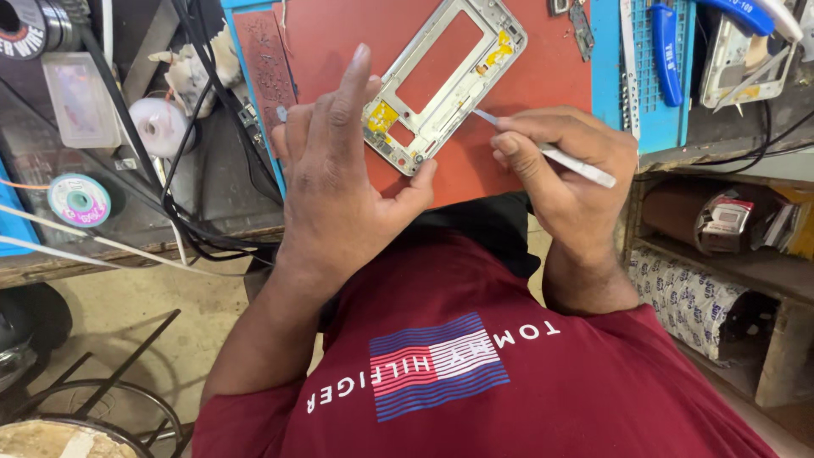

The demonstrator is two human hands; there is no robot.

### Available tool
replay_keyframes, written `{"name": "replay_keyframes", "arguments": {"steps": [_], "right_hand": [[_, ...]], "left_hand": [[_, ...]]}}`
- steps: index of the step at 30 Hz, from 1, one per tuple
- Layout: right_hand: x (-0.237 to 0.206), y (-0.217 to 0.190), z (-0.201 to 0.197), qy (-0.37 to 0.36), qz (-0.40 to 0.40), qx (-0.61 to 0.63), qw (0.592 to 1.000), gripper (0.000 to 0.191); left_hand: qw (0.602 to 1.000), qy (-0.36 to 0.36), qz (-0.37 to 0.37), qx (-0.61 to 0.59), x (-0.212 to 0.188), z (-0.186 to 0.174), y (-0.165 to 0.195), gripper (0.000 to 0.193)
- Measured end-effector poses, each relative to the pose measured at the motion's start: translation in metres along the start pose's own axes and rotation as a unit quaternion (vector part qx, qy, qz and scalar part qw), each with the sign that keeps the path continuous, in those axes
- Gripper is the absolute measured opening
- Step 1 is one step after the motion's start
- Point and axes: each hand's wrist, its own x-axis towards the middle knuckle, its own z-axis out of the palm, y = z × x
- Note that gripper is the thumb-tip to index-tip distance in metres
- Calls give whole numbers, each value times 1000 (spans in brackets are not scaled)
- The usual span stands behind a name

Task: The person uses a metal spudger to scrape adhesive residue from the inner frame of a disassembled smartphone. They hold the frame with one hand and carefully scrape along the edges and corners to remove yellow residue.

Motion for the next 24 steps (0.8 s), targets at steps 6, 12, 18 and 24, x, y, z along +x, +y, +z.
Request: {"name": "replay_keyframes", "arguments": {"steps": [6, 12, 18, 24], "right_hand": [[0, -4, 7, -4, -59, -104, 993, 13], [0, -5, 20, 0, -45, -76, 996, 16], [5, -6, 24, 7, -100, -143, 985, 17], [9, -21, 21, -26, -71, -174, 982, 14]], "left_hand": [[1000, -5, 1, 1, 0, -1, 1, 100], [1000, -8, -3, -9, -1, -2, 2, 99], [1000, -13, -3, -8, -1, -3, 1, 99], [1000, -11, 5, -7, -1, -1, -2, 101]]}}
